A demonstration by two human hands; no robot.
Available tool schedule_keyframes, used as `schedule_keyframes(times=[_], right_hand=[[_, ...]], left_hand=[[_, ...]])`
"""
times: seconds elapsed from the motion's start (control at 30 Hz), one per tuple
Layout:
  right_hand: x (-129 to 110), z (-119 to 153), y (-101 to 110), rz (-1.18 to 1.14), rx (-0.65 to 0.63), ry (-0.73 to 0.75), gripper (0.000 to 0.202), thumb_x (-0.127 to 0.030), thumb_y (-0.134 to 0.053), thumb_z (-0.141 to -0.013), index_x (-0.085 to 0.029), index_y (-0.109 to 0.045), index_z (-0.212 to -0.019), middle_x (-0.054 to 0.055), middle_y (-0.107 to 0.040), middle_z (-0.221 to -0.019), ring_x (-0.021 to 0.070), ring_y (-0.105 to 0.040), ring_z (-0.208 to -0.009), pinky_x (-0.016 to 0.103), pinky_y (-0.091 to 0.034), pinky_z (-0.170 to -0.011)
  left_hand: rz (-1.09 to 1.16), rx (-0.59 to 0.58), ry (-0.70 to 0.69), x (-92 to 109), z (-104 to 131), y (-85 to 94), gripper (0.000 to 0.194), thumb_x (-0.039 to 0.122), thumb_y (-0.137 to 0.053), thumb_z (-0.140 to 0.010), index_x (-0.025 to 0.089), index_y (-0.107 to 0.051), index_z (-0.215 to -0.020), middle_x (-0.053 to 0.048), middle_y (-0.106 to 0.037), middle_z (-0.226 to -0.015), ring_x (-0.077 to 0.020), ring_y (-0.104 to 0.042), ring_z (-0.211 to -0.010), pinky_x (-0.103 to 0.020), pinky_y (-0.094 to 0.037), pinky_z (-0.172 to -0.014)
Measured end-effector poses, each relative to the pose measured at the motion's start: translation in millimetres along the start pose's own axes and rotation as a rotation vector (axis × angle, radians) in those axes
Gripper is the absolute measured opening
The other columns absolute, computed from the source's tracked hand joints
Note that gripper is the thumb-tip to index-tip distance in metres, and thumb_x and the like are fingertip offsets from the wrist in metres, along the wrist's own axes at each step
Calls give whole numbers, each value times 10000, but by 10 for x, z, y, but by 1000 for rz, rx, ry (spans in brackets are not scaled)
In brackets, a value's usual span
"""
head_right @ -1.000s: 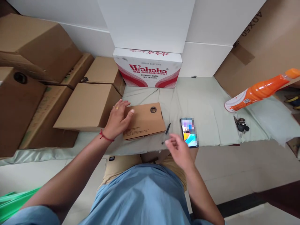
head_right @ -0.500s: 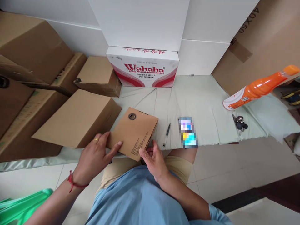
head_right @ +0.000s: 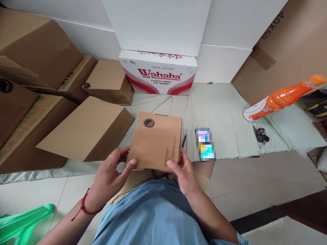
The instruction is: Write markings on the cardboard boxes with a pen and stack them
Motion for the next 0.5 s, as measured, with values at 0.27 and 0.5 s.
schedule_keyframes(times=[0.27, 0.5], right_hand=[[-1337, -532, 1328, -93, 407, 424, 396, -439, -932, -743, -231, -757, -1031, 25, -796, -1065, 173, -751, -840, 269, -676, -596], [-2487, -1311, 2236, 49, 745, 430, 201, -306, -688, -988, -230, -656, -1171, 67, -708, -1231, 151, -715, -940, 252, -658, -645]], left_hand=[[-106, 51, -189, -369, 9, -536, 267, 374, -529, -1092, 176, -699, -1146, -108, -729, -1091, -241, -732, -999, -361, -611, -861], [-314, 151, -300, -420, 127, -755, 203, 207, -564, -1034, 189, -756, -1095, -119, -773, -1091, -285, -677, -986, -435, -596, -898]])
Point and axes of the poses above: each hand's wrist, its own z-axis away from the middle knuckle, its own y-axis out of the back of the hand, x = y × z, the point moved 9 cm from there along -z, towards the middle knuckle
